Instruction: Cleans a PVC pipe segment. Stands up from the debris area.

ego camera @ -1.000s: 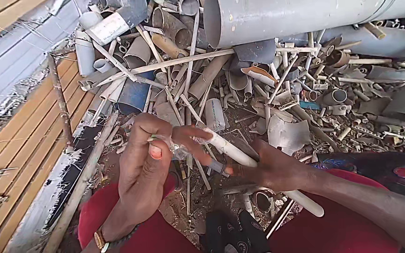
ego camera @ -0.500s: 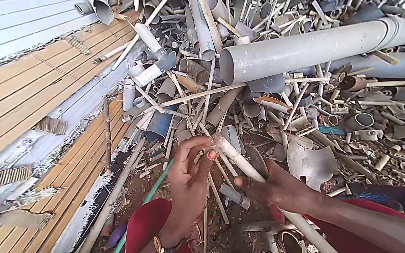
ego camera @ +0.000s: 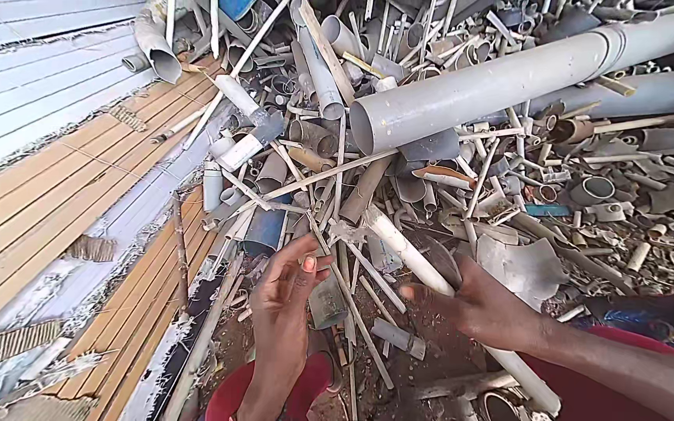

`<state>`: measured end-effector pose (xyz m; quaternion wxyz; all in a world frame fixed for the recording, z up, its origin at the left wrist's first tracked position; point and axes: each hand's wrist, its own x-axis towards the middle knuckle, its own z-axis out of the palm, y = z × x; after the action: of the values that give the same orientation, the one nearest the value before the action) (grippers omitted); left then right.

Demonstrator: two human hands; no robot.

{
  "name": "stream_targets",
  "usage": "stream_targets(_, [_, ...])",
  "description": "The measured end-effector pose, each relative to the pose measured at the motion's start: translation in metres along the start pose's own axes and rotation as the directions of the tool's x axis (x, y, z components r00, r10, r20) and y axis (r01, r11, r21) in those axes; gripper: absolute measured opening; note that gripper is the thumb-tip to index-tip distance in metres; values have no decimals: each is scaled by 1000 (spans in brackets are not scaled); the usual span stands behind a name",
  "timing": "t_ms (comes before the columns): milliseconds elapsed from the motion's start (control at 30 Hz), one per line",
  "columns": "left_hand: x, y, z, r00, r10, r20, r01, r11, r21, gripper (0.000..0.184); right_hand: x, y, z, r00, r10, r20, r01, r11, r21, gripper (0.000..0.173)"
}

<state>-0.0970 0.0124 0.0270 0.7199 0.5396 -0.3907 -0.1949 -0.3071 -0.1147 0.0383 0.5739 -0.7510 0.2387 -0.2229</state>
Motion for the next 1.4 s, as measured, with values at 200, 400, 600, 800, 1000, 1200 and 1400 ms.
stream_targets(200, [-4,7,10,949,-298,105,315,919,-238,27,-3,-1,6,987,98,129,-96,995,-17,22])
stream_targets(400, [-5,-3,14,977,-177,122,197,964,-177,19,-2,-2,8,974,140,179,-126,988,-88,22])
stream_targets(600, [-5,3,15,951,-276,140,298,940,-167,54,-5,-1,12,971,120,205,-112,993,-48,26])
stream_targets(800, [2,-2,-4,968,38,249,-69,991,117,18,-14,3,16,988,-24,152,24,1000,2,29])
stream_targets(1000, [3,-10,-8,952,196,236,-252,939,235,12,-29,1,17,937,13,348,-79,981,177,32])
stream_targets(1200, [0,-6,-15,840,436,324,-514,830,218,12,-37,-2,15,786,-33,617,150,979,-139,35])
stream_targets(1400, [-7,-2,-22,746,466,475,-661,602,447,11,-19,11,0,893,257,368,95,693,-715,42])
